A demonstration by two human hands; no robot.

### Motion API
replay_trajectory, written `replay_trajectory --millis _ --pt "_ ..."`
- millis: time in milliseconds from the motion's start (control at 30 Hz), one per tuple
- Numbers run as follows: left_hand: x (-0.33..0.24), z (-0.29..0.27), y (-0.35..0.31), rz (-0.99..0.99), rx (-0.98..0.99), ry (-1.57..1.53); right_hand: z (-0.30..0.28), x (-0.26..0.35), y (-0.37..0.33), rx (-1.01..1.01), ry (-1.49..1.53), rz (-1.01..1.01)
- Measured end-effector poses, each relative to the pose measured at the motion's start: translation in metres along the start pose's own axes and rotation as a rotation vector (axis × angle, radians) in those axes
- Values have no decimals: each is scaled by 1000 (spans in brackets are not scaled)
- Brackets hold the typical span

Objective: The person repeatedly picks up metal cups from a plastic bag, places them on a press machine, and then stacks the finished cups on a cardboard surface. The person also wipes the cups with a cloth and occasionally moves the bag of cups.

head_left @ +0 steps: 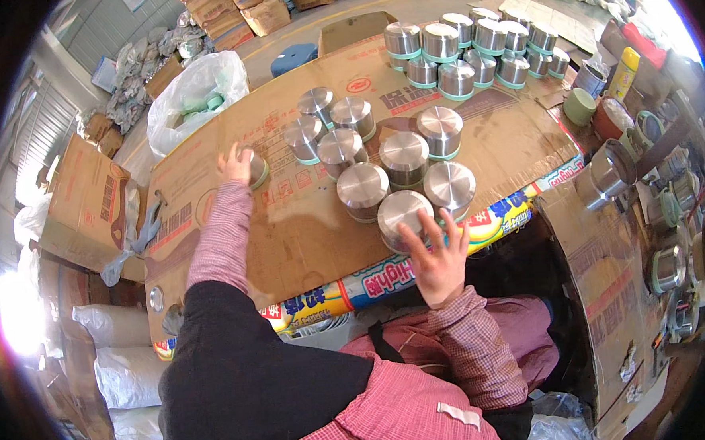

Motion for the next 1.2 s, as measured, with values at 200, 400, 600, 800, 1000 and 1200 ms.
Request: replay_trajectory --millis 200,400,600,800,1000,1200 --pt "-29 57 -18 312 157 -250 -9 -24 0 -8 60 163" --pt "-150 52 -82 520 285 -410 -12 -23 -16 -20 161 207" --pt "-167 57 -102 423 255 -924 -32 -25 -25 -57 174 219" --pt "-151 27 -97 174 -37 -814 -78 -59 -48 -151 240 237" --pt "-262 -43 -110 445 28 -1043 -137 -123 -83 -378 329 416" --pt "-443 -32 -176 811 462 -1236 -179 -160 -105 -552 332 593"
Point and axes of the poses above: each hand's wrist, its own y-axis towards the middle knuckle, its own z-axis out of the palm, x = y × z, the point moved 5 cm from there along y, towards the middle knuckle, and after that the axes turned 12 degrees about z, right-handed, at the moved point
